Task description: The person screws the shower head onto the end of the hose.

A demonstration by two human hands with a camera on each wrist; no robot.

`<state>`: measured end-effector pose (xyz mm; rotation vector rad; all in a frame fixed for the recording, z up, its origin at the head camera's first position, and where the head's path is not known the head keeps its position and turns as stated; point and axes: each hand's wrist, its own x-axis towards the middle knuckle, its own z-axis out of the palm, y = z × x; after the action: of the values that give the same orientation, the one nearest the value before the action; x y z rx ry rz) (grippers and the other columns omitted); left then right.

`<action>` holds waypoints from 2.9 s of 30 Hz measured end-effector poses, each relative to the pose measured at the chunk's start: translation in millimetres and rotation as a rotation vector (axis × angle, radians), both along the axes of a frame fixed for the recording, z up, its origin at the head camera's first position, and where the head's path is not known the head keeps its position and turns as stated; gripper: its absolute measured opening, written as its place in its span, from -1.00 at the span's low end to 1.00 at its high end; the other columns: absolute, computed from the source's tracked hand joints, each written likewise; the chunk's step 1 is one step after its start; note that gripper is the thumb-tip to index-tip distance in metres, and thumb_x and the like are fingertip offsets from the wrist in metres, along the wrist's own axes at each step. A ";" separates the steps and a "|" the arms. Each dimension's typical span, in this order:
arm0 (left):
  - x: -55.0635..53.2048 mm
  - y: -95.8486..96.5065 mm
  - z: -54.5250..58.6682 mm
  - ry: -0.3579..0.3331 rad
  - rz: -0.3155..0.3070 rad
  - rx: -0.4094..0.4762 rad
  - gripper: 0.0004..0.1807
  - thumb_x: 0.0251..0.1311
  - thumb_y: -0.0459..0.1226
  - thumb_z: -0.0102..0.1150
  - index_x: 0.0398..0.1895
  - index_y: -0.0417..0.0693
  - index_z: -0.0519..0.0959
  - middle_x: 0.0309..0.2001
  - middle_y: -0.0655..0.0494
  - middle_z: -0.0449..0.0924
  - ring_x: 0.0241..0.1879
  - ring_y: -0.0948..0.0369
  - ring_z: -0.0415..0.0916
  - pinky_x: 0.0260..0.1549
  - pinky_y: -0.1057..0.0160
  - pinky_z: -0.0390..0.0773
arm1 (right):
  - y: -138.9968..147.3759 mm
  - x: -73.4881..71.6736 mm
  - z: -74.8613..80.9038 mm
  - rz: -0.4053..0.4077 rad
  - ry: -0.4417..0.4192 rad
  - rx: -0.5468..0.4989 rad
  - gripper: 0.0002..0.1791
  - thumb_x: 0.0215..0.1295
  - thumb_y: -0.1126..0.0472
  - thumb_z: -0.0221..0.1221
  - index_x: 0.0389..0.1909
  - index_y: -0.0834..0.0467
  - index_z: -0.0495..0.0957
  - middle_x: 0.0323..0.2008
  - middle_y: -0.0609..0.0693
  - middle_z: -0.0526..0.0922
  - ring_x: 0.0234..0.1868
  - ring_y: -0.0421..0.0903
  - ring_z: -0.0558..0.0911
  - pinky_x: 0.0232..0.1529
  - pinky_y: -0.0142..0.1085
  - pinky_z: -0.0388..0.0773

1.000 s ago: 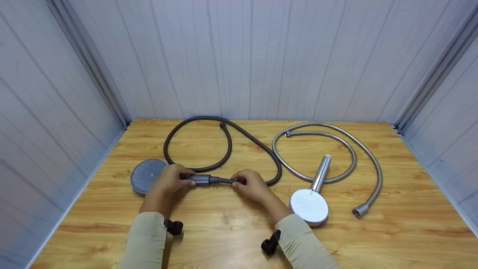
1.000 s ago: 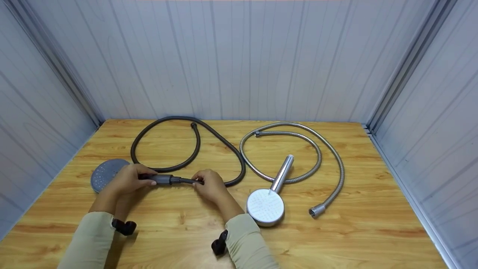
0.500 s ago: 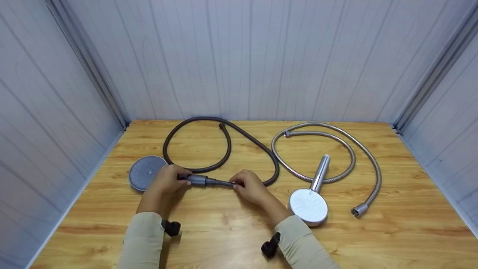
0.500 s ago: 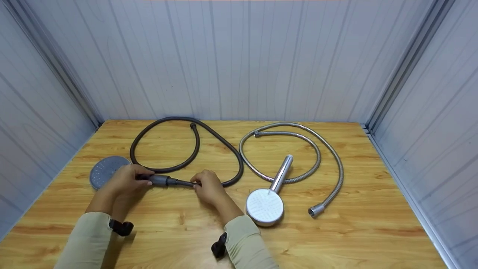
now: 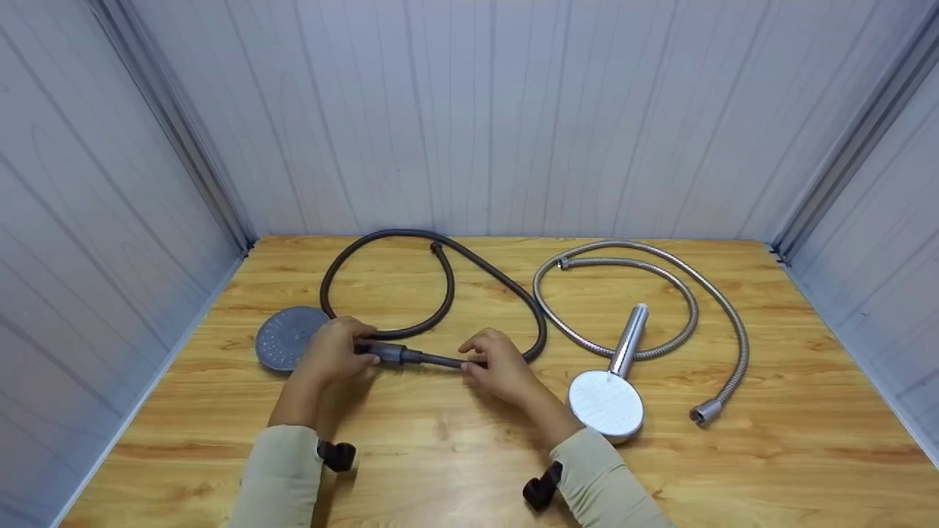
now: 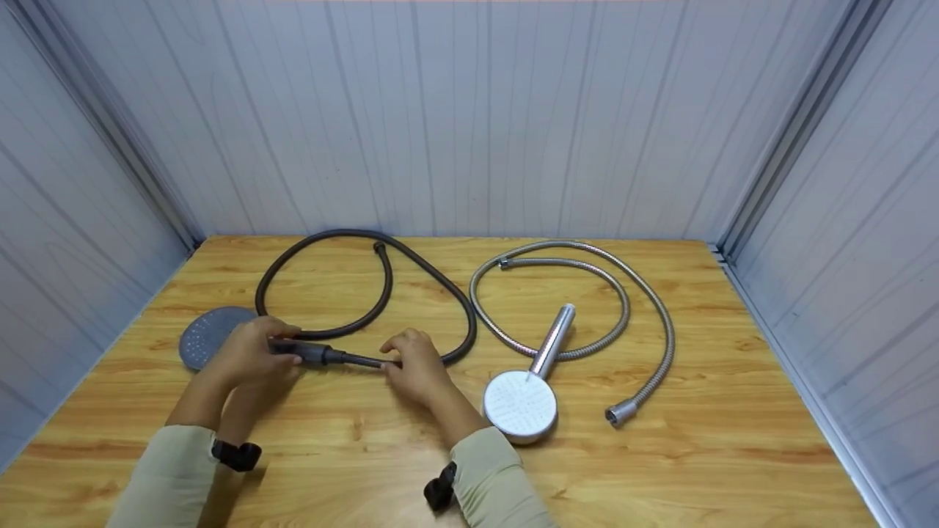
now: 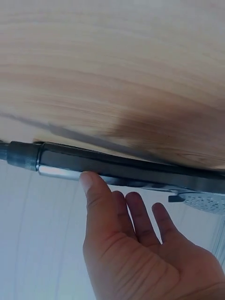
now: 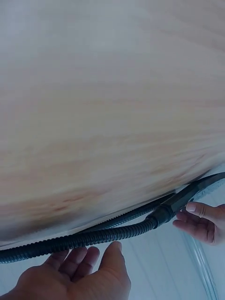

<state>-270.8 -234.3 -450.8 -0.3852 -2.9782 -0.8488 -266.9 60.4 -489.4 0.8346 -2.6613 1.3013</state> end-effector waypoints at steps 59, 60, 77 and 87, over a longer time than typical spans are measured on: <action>62.6 81.8 0.7 0.124 -0.222 0.652 -0.68 -0.07 -0.47 0.46 -0.19 -0.25 0.61 -0.18 -0.14 0.53 -0.16 0.10 0.51 -0.09 0.02 0.55 | 64.6 60.6 29.8 -0.070 0.153 -0.168 -0.70 0.14 0.32 0.36 -0.09 0.25 0.60 -0.10 0.04 0.58 -0.12 0.12 0.58 -0.09 -0.01 0.55; 63.4 82.2 0.9 0.129 -0.224 0.661 -0.68 -0.07 -0.45 0.47 -0.19 -0.25 0.61 -0.18 -0.11 0.54 -0.15 0.12 0.51 -0.08 0.02 0.55 | 66.2 61.9 30.2 -0.076 0.154 -0.172 -0.71 0.14 0.33 0.36 -0.09 0.24 0.60 -0.11 0.03 0.58 -0.12 0.11 0.58 -0.09 -0.01 0.55; 81.6 102.9 20.9 0.193 -0.224 0.696 -0.69 -0.09 -0.54 0.43 -0.24 -0.15 0.63 -0.23 -0.06 0.55 -0.17 -0.01 0.49 -0.10 0.07 0.55 | 91.6 78.4 38.1 -0.146 0.248 -0.210 -0.68 0.05 0.46 0.37 -0.13 0.25 0.62 -0.17 0.01 0.62 -0.21 0.04 0.59 -0.15 -0.13 0.56; 90.6 117.2 41.3 0.197 -0.258 0.673 -0.71 -0.08 -0.57 0.41 -0.25 -0.23 0.62 -0.22 -0.09 0.56 -0.19 0.11 0.49 -0.16 0.14 0.56 | 109.4 73.4 32.5 -0.100 0.338 -0.238 -0.66 0.03 0.44 0.39 -0.13 0.19 0.63 -0.15 -0.02 0.63 -0.21 -0.02 0.59 -0.19 -0.23 0.58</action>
<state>-180.2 -117.1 -409.6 -0.7596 -2.3023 -1.6367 -193.5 169.9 -456.9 0.7962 -2.2103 1.2887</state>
